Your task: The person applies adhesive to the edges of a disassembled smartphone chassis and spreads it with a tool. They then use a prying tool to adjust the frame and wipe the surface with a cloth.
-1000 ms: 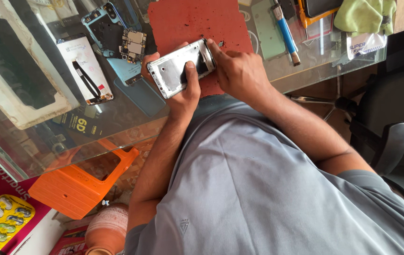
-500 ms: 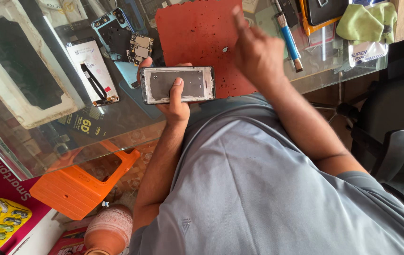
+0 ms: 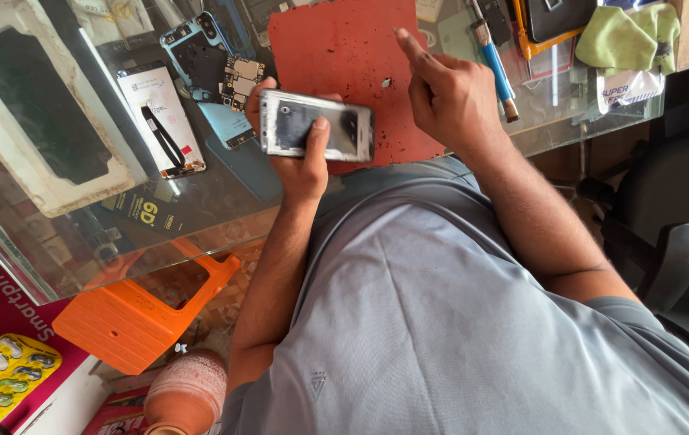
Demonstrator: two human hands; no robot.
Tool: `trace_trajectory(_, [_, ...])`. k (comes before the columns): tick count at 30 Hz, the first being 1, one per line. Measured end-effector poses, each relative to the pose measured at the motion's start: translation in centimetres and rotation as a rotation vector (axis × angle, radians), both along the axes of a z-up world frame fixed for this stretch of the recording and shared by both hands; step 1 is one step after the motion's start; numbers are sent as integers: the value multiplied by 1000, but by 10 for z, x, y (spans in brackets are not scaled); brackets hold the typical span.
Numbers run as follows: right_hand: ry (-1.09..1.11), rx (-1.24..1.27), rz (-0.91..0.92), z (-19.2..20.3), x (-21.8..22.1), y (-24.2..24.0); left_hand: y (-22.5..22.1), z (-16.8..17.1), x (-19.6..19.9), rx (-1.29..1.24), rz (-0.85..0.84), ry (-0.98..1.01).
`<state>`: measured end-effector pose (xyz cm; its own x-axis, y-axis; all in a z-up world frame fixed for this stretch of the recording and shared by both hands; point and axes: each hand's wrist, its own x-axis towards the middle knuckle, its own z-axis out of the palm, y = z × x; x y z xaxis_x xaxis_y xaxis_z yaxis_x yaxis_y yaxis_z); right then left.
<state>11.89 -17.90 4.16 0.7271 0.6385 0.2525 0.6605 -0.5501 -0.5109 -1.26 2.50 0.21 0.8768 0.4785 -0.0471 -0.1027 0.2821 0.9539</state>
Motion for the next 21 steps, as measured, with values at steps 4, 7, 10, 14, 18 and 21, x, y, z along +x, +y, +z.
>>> trace_trajectory(4, [90,16,84,4,-4,-2,-1,2,5,154,34,-58])
trace_trajectory(7, [215,-1,131,10,-16,-5,-3,-5,6,264,11,-160])
trace_trajectory(10, [279,-21,131,14,-23,-4,-5,-10,5,321,-15,-185])
trace_trajectory(14, [279,-44,149,12,-28,2,-5,-16,6,442,3,-204])
trace_trajectory(18, [294,-160,138,19,-33,2,-6,-14,8,463,11,-211])
trace_trajectory(21, [258,-120,137,20,-32,6,-9,-12,7,484,-8,-222])
